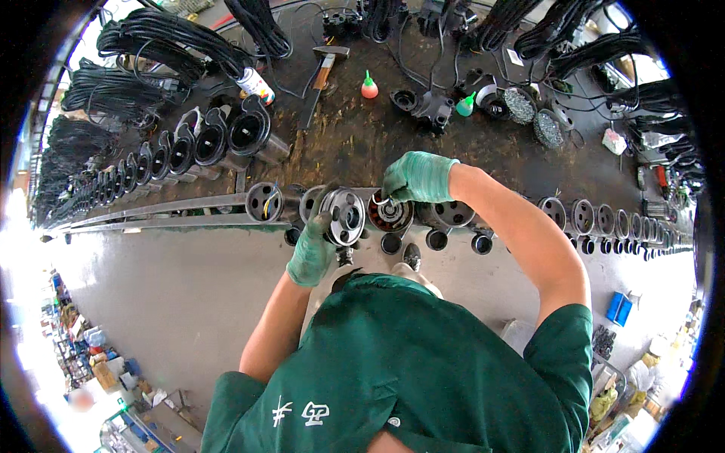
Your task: The person retrieves metal spools from a blue bin and places them onto a long rack. They then pick up a black cylindrical component and repeatedly insert and remove it from the spools, appearing to test the fit or alignment of the parts.
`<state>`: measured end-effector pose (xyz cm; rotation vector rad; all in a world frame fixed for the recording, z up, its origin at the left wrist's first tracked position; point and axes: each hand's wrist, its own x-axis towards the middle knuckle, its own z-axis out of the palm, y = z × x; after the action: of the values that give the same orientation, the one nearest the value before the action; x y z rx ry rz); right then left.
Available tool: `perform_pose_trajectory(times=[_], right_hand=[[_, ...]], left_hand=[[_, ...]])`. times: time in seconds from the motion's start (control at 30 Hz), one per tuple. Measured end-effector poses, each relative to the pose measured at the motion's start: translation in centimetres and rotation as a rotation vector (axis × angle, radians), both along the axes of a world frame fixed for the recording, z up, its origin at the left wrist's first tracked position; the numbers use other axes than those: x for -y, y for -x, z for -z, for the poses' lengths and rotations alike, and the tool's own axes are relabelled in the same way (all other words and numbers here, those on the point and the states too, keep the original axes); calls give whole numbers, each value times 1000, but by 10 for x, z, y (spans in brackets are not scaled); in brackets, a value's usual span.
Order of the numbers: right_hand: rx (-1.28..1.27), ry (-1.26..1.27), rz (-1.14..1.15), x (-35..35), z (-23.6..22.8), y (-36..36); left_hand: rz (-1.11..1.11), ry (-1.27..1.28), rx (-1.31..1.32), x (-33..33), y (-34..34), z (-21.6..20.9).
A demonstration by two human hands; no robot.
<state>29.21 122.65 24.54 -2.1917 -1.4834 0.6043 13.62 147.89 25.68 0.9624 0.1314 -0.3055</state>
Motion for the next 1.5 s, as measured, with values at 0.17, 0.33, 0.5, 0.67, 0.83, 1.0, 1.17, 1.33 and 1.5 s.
perform_pose_trajectory(times=[0.17, 0.33, 0.5, 0.67, 0.83, 1.0, 1.17, 1.33, 1.5], right_hand=[[-50, 81, 82, 0, -9, 7], [-38, 110, 105, -1, -17, 3], [-88, 83, 169, -4, -13, -1], [-171, 133, 278, -9, -13, 7], [-265, 122, 362, -12, -21, 9], [-334, 53, 449, -12, -10, 8], [-150, 6, 364, -13, -3, 5], [-409, -48, 420, -13, 16, 0], [-240, 46, 377, -14, 26, -1]], left_hand=[[50, -270, 55, 11, -9, 16], [206, -468, 204, 11, -16, 12], [260, -509, 238, 11, -24, 10], [245, -566, 206, 16, -31, 16], [229, -908, 379, 25, -35, 14], [182, -1218, 491, 33, -40, 19], [194, -1452, 488, 47, -40, -7], [208, -1498, 414, 51, -40, -15], [233, -1515, 334, 51, -40, -26]])
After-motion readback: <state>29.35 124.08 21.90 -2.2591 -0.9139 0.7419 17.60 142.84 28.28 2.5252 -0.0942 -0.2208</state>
